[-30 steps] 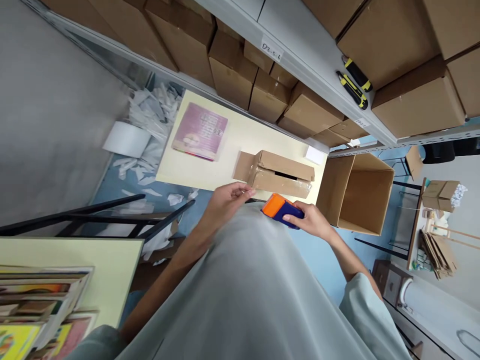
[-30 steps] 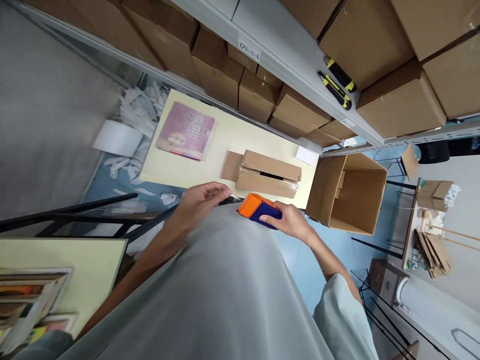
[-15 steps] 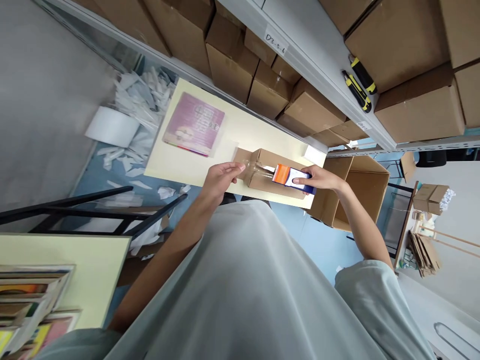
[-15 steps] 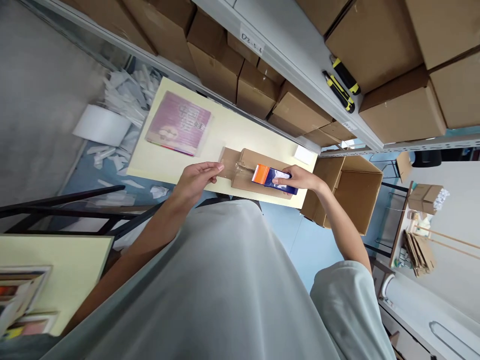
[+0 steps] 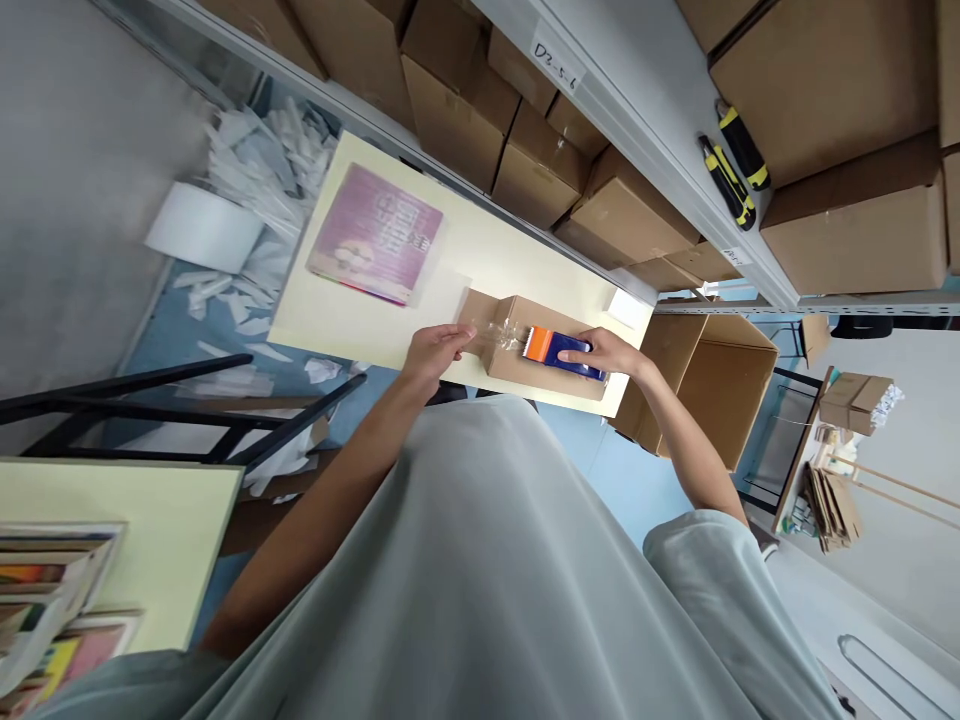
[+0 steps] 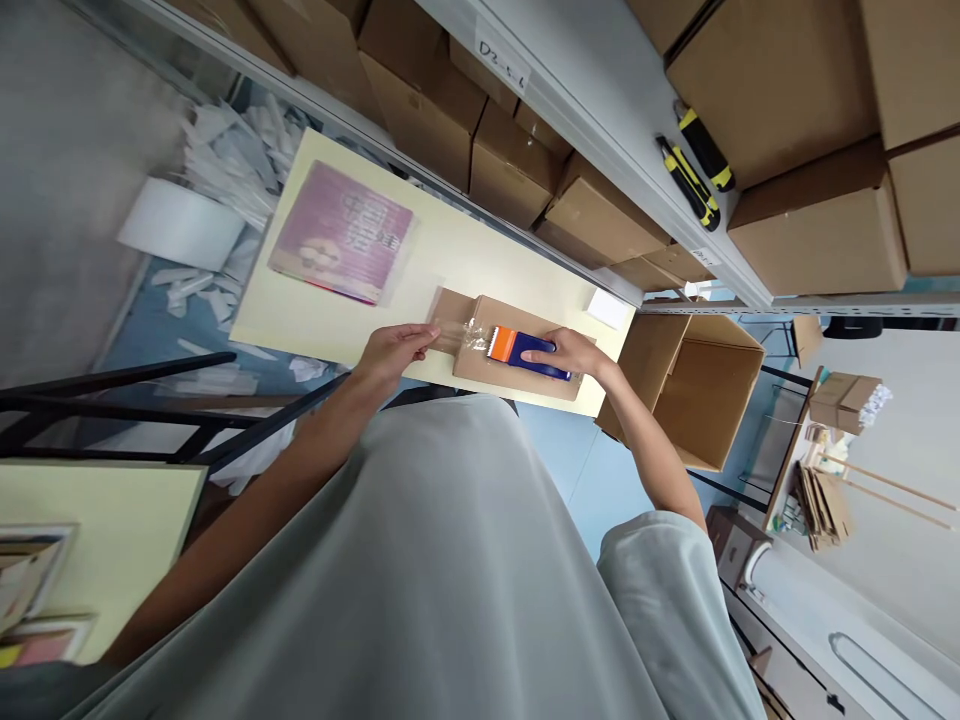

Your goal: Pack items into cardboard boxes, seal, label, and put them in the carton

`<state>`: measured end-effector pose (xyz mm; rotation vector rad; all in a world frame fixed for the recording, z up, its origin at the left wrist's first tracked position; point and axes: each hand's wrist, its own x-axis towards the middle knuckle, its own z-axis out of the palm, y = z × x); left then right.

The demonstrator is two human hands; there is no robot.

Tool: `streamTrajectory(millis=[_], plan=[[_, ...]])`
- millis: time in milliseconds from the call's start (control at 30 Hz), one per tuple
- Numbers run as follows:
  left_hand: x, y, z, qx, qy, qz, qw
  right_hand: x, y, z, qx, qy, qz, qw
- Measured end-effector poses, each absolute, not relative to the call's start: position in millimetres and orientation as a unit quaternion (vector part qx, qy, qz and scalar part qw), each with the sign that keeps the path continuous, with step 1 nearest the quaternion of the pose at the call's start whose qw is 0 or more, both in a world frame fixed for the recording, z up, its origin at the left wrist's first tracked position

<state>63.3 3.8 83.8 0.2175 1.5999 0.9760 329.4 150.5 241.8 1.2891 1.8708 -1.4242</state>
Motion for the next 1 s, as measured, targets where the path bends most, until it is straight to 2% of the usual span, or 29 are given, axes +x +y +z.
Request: streamTrajectory(millis=[233, 400, 600, 733, 1000], plan=[[91, 8, 58, 0.103, 0.649, 0.408, 0.634, 326, 145, 239, 0.476, 0.706, -0.474, 0.225], [93, 4, 69, 0.163, 0.720, 0.374, 0.561, 326, 142, 241, 0.489, 0.698, -0.473, 0.223], [97, 0, 105, 0.343, 0.740, 0.356, 0.456, 326, 138, 246, 0.481, 0.676, -0.515, 0.215], [123, 8, 120, 0.419, 0.733, 0.317, 0.433, 320, 136, 248, 0.487, 0.673, -0.509, 0.225], [143, 9, 109, 0.393, 0.733, 0.340, 0.440, 320, 129, 257, 0.475, 0.661, -0.530, 0.238]])
